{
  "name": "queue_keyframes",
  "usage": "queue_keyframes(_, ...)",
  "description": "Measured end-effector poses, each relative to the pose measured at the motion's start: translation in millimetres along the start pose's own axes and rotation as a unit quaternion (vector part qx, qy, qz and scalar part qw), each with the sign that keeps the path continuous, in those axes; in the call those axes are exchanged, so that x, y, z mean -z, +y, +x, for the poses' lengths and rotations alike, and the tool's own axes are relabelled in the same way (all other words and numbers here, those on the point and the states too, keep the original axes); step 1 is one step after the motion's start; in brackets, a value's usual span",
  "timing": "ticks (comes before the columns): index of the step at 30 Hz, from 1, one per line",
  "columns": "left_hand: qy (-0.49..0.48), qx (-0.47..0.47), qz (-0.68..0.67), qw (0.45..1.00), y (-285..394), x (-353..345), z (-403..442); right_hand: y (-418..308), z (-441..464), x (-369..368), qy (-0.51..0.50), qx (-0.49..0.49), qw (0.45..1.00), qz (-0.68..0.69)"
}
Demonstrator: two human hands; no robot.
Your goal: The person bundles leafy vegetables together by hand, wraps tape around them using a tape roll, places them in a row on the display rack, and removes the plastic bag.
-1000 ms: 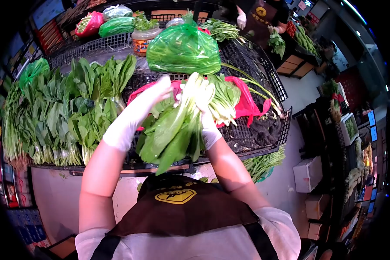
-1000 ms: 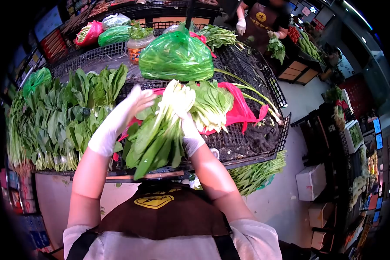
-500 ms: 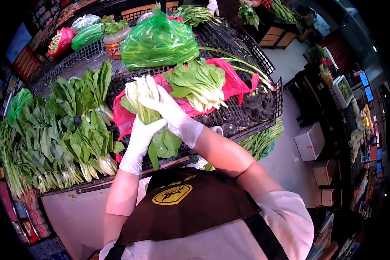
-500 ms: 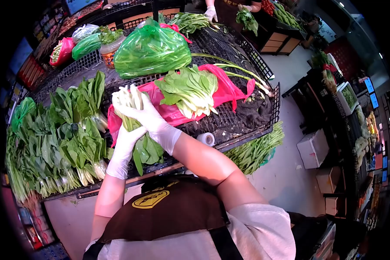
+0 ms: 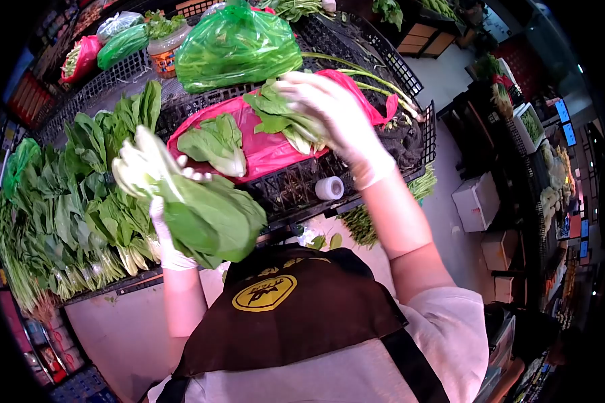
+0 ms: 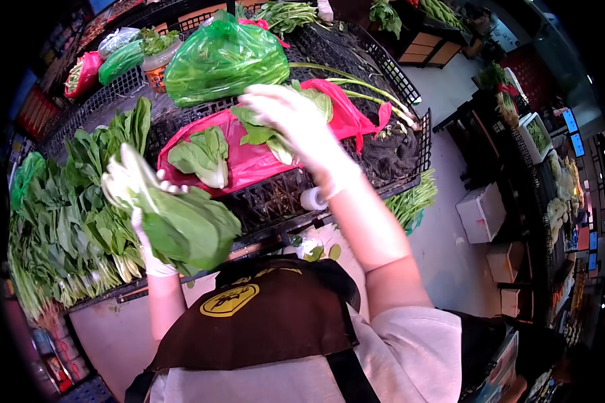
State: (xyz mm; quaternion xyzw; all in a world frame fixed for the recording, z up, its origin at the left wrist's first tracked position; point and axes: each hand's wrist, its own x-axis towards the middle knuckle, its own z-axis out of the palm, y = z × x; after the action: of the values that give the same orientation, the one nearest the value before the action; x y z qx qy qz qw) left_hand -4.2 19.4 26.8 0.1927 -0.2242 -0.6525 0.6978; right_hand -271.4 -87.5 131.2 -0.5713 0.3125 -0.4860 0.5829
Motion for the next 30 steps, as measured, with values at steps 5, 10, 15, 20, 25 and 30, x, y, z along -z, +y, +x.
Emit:
queue_keyframes(5,-0.014,-0.056,-0.066,0.996,26.3,25.9,-16.5,64.7,-27.6,117.3,0.173,-0.025,0.891,-0.42)
queue_keyframes(10,-0.01,-0.027,-0.051,0.998,27.7,19.6,-16.9,116.1,-35.0,126.8,0.124,-0.116,0.825,-0.539)
queue_keyframes(15,0.004,0.009,-0.007,1.0,17.4,0.0,-15.3,84.2,-6.5,126.9,0.225,0.02,0.81,-0.542)
queue_keyframes(20,0.024,0.035,0.038,0.998,10.6,-20.7,-11.5,-13.0,31.0,111.4,0.274,0.163,0.884,-0.342)
queue_keyframes(25,-0.014,0.045,0.151,0.987,18.4,-41.3,-2.7,-99.7,42.3,76.5,0.209,0.226,0.951,-0.027)
queue_keyframes(30,-0.135,0.061,0.175,0.973,27.6,-55.6,11.2,-110.2,40.8,23.3,-0.026,0.153,0.975,0.157)
